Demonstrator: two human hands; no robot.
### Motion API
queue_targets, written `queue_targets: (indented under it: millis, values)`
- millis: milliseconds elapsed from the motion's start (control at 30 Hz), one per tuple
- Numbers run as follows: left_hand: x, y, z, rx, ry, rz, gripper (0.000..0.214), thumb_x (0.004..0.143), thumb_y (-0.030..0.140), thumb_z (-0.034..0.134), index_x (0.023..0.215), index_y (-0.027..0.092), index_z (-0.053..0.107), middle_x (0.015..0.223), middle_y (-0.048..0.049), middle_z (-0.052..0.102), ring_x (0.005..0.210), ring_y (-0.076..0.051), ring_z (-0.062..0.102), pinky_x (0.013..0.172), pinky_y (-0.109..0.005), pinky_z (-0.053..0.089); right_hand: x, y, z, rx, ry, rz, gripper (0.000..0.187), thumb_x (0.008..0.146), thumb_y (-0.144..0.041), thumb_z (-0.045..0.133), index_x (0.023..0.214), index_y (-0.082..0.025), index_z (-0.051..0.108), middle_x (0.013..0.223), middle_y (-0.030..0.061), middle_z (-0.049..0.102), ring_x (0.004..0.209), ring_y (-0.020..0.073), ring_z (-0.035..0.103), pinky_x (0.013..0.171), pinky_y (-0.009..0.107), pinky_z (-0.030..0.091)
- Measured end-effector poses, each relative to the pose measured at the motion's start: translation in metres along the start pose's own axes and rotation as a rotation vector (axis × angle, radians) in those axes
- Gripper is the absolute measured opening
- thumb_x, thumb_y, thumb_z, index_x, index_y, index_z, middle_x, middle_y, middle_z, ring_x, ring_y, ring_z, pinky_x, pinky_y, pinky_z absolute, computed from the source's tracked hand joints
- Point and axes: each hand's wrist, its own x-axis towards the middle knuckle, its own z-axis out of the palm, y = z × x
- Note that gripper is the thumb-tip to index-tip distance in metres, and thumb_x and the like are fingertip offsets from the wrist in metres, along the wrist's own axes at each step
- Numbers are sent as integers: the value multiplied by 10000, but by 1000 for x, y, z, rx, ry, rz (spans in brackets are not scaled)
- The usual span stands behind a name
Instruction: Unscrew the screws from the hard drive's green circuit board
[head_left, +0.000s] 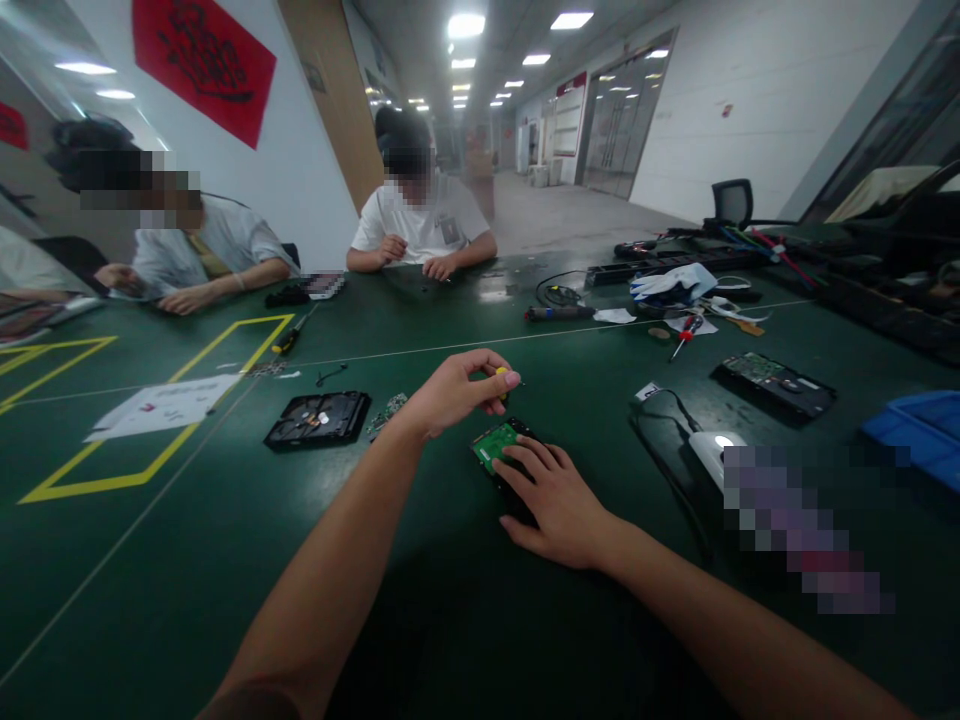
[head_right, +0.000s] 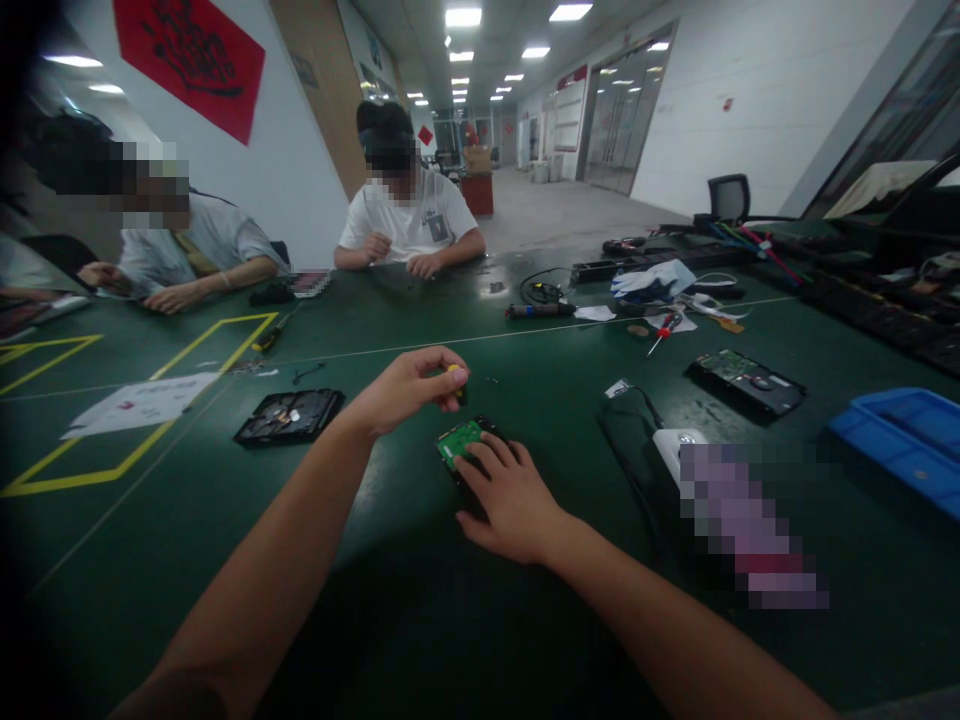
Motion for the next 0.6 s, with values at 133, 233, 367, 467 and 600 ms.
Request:
queue_targets:
  millis: [133, 233, 367, 467, 600]
  values:
    - [-1, 0, -1, 17, -45, 5, 323, 889, 443, 770, 996, 151, 680, 814, -17, 664, 664, -130, 676, 630, -257, 541, 0, 0, 0, 1, 0, 1, 700, 983, -554, 563, 1601, -264, 403, 1623, 135, 403, 1547, 397, 229, 1215, 613, 247]
    - [-2, 0, -2, 23, -51, 10, 302, 890, 423, 768, 996, 153, 686, 816, -19, 667, 664, -126, 670, 631, -254, 534, -1, -1, 0, 4, 2, -1, 706, 975, -544, 579, 1598, -259, 408, 1617, 139, 409, 1542, 397, 242, 1212, 611, 254]
    - [-3, 3, -1, 32, -48, -10, 283, 887, 406, 769, 993, 156, 688, 808, -20, 671, 660, -123, 662, 625, -246, 519, 0, -1, -1, 6, 8, -2, 690, 973, -531, 580, 1583, -246, 433, 1604, 146, 426, 1537, 397, 250, 1210, 608, 255]
    - [-3, 5, -1, 40, -48, -12, 279, 883, 400, 770, 990, 156, 689, 798, -21, 672, 656, -123, 656, 625, -249, 513, -1, -1, -1, 6, 9, -3, 682, 978, -533, 570, 1583, -249, 435, 1602, 146, 429, 1538, 399, 247, 1209, 610, 252]
    - [-3, 6, 0, 33, -51, -16, 288, 874, 410, 777, 979, 158, 687, 791, -21, 669, 656, -125, 652, 630, -256, 515, -1, -1, 0, 12, 4, -1, 692, 976, -541, 573, 1591, -263, 421, 1616, 140, 412, 1541, 399, 240, 1210, 611, 248]
